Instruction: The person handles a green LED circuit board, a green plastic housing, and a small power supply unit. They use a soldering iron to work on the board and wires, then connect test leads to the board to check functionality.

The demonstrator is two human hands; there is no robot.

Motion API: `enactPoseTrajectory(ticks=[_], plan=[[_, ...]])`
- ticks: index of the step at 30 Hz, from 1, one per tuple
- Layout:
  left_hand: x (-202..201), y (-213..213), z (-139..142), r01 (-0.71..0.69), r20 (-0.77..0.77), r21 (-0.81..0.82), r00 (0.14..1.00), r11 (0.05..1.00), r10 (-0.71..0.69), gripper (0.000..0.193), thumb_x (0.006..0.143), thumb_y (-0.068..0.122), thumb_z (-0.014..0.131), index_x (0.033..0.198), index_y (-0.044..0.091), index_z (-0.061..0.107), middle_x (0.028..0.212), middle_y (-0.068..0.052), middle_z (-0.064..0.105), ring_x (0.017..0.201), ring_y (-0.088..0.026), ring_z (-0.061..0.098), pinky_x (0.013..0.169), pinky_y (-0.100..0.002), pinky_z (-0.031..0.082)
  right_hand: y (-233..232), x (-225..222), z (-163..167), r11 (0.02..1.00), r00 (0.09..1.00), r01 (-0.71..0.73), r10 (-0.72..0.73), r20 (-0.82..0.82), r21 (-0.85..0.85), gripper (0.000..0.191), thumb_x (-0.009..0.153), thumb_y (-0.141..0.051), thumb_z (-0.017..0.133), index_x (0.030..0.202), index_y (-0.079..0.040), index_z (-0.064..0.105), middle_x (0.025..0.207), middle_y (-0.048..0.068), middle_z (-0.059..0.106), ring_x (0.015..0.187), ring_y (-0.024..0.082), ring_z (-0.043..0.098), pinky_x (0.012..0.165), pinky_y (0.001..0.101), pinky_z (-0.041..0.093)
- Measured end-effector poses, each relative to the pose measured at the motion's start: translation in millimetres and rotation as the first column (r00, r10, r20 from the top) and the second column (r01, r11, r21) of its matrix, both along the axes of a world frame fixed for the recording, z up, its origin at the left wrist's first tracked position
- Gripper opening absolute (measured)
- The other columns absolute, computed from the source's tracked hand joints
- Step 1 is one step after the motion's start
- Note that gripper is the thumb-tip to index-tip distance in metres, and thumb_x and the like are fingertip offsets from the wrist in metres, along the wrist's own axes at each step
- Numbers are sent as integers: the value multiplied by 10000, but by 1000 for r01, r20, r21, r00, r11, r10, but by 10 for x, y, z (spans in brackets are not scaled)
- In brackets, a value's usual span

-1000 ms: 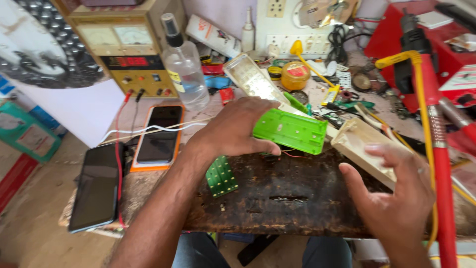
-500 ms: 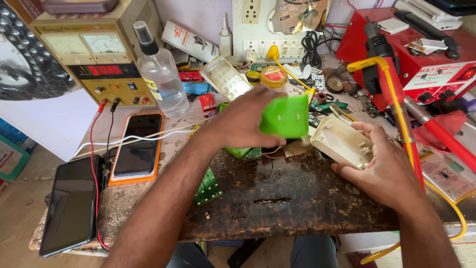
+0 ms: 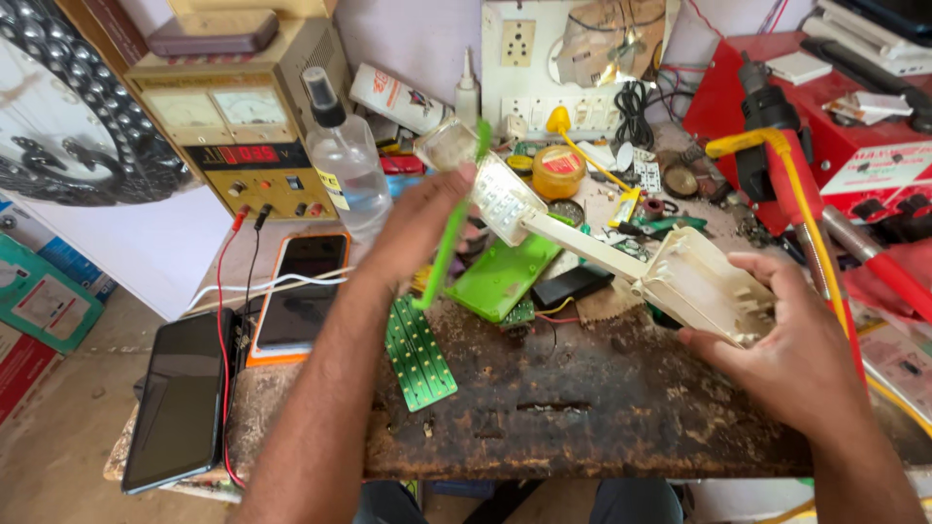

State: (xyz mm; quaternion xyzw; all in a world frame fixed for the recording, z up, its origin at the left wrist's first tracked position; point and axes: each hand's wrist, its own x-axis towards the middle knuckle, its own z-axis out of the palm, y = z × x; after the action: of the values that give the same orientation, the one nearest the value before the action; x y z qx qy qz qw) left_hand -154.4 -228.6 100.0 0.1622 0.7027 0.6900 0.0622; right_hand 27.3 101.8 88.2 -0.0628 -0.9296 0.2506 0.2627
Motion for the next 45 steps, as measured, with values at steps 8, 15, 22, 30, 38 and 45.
enactPoseTrajectory(ticks=[8,15,22,30,38,45], plan=[[265,-77,24,-57,-657,-339,729,939,-193,714,870,507,770,1381,34,613,1325,-174,665,1210,-288,656,1036,-375,505,39,-18,-146,954,978,-125,72,-195,-274,872,650,-203,911,1400,5,516,1245,115,639,1105,178,626,924,329,514],[204,134,-112,-217,-576,-728,708,651,-409,788,742,548,828,1373,118,634,1409,-210,578,1296,-357,528,1087,-446,389,294,-52,-244,709,924,-376,233,-304,-596,703,749,-13,785,1403,-9,529,1219,74,635,1111,144,630,910,287,528],[64,87,120,260,-274,553,954,792,-122,911,937,646,658,1620,204,247,1564,-108,442,1404,-298,471,1096,-442,433,202,85,-190,562,912,-383,357,-203,-733,798,732,-59,774,1474,-65,479,1309,96,656,1151,178,623,909,335,506],[200,250,649,-24,-153,625,976,780,153,541,858,281,673,1302,113,415,1151,-100,522,881,-163,516,704,-355,522,57,160,-87,625,877,-333,480,12,-706,927,712,-257,801,1548,-107,430,1328,101,609,1185,186,607,973,369,478],[164,470,689,-275,36,762,922,586,386,456,877,322,634,1243,124,445,1010,-66,498,809,-149,480,649,-342,471,-293,203,-194,635,835,-447,549,-39,-630,1072,663,-122,843,1598,-122,320,1350,81,592,1157,183,591,980,356,477],[303,110,619,-173,-10,545,977,820,214,366,806,256,619,1110,83,513,967,-61,538,777,-153,488,593,-351,446,-67,233,-183,504,938,-273,328,-110,-819,796,660,-61,782,1428,-50,572,1139,135,735,1009,235,700,854,425,555]])
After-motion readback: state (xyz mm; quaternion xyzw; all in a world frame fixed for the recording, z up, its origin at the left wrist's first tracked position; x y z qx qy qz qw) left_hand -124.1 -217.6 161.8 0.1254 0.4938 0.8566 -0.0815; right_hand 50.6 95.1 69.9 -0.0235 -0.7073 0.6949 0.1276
